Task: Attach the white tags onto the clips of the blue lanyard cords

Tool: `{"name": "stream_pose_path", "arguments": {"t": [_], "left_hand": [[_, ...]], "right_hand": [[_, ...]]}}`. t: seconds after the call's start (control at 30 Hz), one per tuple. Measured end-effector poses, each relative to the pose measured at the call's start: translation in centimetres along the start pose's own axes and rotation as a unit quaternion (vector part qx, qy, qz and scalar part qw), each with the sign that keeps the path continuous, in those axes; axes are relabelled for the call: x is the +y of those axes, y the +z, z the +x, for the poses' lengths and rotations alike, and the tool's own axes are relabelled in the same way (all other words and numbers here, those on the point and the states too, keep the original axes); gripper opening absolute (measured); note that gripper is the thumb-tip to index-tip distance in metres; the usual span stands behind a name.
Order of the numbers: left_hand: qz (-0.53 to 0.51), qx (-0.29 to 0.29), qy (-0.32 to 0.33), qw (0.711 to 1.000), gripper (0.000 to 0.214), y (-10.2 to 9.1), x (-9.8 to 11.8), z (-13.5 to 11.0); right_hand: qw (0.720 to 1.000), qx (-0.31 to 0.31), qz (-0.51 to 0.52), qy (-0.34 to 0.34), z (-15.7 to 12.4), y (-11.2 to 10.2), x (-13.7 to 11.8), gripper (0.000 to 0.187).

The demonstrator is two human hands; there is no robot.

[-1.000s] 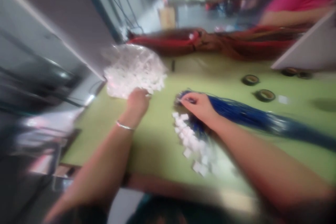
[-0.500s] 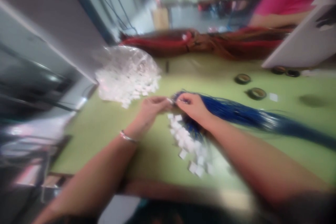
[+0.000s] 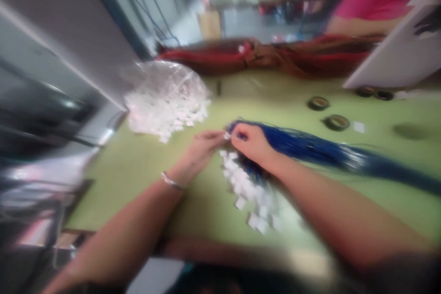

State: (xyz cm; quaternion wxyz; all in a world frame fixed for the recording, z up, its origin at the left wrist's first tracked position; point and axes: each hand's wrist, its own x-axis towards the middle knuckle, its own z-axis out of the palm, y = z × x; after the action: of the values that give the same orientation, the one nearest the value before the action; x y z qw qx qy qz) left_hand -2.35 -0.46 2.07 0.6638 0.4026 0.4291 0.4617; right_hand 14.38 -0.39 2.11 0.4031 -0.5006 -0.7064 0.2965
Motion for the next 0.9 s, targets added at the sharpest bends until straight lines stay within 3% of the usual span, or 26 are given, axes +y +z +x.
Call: {"name": "stream_pose_path", "arguments": {"t": [0.13,0.2,0.37,0.67,0.9], "left_hand": [[0.03,0.001,0.035,0.999,0.021,-0.6,-0.5,0.3],[0.094,0.013,0.074,0.993,0.02,-0.7,-0.7,0.3],[0.292,0.063,0.177,0.938,0.009,-0.4,-1.1,0.2],[0.236,0.069,0.111,0.963,0.021,-1.4,-1.9,1.4],[0.289,0.042,0.122,0.949,0.014,-0.8,-2.1,1.1]], "right_hand": [[1.0,0.003,-0.015,0.013,0.0,0.1,0.0,0.009],[1.0,-0.005,-0.021,0.014,0.0,0.1,0.0,0.009],[0.998,-0.024,-0.059,-0.001,0.0,0.0,0.1,0.005],[0.998,-0.038,-0.05,0.019,0.7,-0.7,0.8,0.008],[0.999,-0.022,0.005,0.047,0.7,-0.7,0.5,0.009]]}}
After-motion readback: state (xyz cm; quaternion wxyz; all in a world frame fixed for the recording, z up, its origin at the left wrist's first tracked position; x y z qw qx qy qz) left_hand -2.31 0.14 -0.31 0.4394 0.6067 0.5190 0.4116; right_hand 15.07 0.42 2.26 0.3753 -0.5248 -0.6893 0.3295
